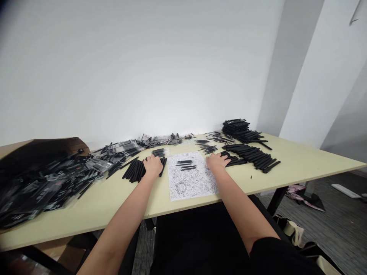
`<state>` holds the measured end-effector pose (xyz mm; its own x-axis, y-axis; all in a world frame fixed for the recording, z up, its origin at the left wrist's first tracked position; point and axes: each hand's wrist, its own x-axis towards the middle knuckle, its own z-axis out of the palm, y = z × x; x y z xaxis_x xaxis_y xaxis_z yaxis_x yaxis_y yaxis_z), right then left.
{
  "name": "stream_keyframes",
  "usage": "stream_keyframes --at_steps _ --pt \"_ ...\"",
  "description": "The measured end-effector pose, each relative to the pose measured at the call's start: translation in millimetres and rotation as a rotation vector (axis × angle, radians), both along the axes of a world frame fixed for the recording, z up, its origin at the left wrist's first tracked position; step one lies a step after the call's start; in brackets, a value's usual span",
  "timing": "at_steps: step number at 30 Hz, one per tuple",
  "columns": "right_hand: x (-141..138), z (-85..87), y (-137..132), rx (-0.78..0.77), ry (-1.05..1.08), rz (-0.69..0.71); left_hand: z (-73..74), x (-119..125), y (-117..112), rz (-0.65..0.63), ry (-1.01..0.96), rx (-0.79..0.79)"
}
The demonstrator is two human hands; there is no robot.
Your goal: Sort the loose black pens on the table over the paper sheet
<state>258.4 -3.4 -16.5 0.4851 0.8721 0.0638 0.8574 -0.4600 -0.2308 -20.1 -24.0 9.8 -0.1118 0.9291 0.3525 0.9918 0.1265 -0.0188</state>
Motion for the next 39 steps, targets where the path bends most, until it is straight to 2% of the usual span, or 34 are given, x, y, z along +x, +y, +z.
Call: stream_keyframes --at_steps 6,10,15,26,39 --pt "-0.4 2.3 -2.4 0.009 -0.053 0.03 -0.2 0.2 -0.2 -0.003 -0.007 0.001" --pt "-0.4 -0.1 -2.4 0.037 -0.071 -0.003 -0.5 -0.4 0.8 -0.004 -0.022 -0.016" --pt "0.0 -1.7 -0.2 -0.036 -0.017 -0.027 -0.3 -0.5 1.4 -0.001 -0.016 -0.026" --pt "-7.9 8.1 -3.1 -0.049 -0.02 -0.008 0.8 -0.2 -0.8 -0.005 -0.007 -0.016" --pt "-12.4 9.8 -1.5 -0.051 -0.08 0.136 2.5 0.0 -2.3 -0.014 -0.012 -0.024"
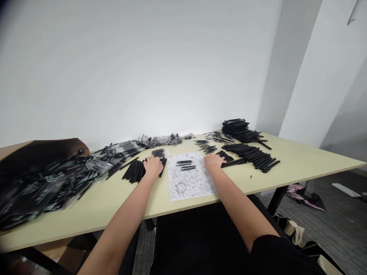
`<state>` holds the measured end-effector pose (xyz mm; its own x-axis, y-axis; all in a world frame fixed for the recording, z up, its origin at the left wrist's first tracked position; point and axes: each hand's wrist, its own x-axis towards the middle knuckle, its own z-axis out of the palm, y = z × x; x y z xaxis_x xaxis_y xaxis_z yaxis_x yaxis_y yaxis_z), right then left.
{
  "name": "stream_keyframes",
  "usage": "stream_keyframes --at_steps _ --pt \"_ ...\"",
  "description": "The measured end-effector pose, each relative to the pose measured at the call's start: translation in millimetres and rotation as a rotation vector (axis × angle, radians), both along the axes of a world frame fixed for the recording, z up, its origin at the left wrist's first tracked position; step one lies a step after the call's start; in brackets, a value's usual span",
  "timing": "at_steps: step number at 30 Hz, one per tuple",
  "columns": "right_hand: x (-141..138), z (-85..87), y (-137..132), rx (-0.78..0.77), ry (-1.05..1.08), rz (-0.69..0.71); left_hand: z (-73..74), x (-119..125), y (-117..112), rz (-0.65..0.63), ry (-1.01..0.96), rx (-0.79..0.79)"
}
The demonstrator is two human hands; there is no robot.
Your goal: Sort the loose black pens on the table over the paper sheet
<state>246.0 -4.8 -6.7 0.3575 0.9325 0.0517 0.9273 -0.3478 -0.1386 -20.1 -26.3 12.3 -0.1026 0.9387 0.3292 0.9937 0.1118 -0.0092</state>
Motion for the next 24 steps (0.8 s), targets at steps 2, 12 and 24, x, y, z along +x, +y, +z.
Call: stream_keyframes --at_steps 2,12,24 --pt "-2.4 1.3 -0.9 0.001 -0.012 0.013 -0.4 -0.3 0.4 -0.003 0.0 0.004" --pt "-7.7 3.5 0.8 0.014 0.011 0.033 -2.0 -0.9 2.4 0.004 0.002 -0.004" --pt "-10.4 5.1 -2.7 0.037 -0.037 0.099 -1.1 -0.7 2.0 -0.004 -0.012 -0.018"
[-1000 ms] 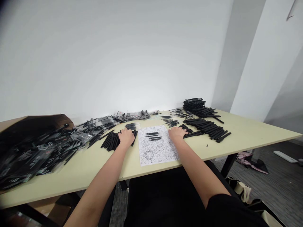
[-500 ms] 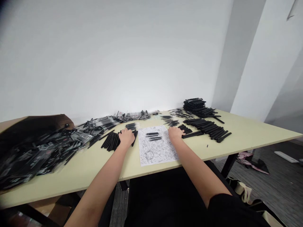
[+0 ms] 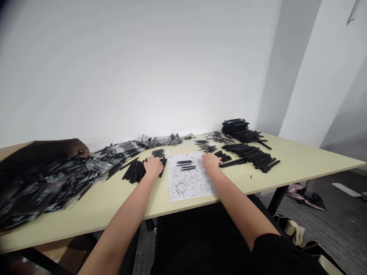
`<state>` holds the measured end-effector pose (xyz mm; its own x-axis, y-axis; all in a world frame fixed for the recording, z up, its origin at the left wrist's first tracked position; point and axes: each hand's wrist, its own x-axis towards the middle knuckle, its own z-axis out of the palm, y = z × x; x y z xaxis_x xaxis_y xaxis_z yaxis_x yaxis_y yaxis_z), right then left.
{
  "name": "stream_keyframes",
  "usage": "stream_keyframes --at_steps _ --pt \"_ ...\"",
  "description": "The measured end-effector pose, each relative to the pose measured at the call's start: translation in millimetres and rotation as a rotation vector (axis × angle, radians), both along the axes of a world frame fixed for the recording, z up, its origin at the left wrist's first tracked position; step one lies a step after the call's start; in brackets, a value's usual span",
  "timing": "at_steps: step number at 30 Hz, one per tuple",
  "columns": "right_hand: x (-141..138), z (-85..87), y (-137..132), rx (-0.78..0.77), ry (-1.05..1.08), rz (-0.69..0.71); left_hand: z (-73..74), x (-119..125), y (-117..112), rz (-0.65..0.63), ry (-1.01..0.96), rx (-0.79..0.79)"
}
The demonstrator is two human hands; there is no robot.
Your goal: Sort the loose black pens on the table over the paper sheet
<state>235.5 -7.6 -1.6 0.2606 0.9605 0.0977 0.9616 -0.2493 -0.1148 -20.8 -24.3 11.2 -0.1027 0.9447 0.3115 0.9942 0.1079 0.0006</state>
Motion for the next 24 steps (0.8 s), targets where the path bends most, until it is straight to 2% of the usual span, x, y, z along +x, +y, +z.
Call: stream_keyframes --at_steps 4,9,18,24 --pt "-0.5 -0.2 -4.8 0.022 0.009 -0.009 0.1 -0.1 -1.0 -0.006 0.003 0.017" --pt "-0.2 -6.2 -6.7 0.121 0.012 -0.133 0.7 0.0 -1.6 -0.005 -0.003 0.014" --pt "5.9 -7.9 -4.7 -0.036 0.127 -0.141 1.3 0.9 -2.5 0.002 0.019 0.021" --pt "0.5 -7.8 -5.8 -0.151 0.128 -0.079 0.9 1.1 -2.7 0.0 0.022 0.028"
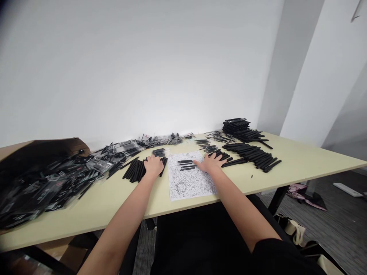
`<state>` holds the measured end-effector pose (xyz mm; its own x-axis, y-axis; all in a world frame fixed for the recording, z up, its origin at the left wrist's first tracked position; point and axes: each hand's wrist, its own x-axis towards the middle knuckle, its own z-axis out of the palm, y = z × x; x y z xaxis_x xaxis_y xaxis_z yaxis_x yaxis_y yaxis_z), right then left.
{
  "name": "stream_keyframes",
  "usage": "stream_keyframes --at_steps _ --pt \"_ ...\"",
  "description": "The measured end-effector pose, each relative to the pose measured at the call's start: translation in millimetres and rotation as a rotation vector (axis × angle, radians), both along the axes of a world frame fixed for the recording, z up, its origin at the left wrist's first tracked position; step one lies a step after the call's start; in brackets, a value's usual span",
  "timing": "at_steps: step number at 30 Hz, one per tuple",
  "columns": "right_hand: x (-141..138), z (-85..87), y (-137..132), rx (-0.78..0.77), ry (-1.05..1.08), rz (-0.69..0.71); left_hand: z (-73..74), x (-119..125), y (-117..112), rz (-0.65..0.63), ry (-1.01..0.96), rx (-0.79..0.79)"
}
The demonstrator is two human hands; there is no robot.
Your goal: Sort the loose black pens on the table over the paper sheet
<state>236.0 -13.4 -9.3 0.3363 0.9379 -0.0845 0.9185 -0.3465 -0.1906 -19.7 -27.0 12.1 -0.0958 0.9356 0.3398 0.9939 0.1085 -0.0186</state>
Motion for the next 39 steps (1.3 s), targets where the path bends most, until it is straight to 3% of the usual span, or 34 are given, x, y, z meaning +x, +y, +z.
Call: stream_keyframes --at_steps 16,22,26,33,39 --pt "6.3 -8.6 4.3 0.166 -0.074 -0.041 0.8 -0.2 -0.1 0.009 0.005 -0.019" --pt "14.3 -8.4 5.8 0.202 -0.083 -0.147 1.1 -0.6 0.4 0.003 -0.006 -0.02" --pt "23.3 -9.8 9.4 0.142 -0.055 -0.202 0.4 -0.7 0.9 0.001 -0.013 -0.011" --pt "26.3 -10.7 13.2 0.086 -0.015 -0.195 -0.1 -0.8 1.3 0.002 -0.012 -0.018" --pt "19.2 -8.0 6.7 0.183 -0.139 -0.096 -0.3 -0.8 0.4 0.0 -0.009 -0.016"
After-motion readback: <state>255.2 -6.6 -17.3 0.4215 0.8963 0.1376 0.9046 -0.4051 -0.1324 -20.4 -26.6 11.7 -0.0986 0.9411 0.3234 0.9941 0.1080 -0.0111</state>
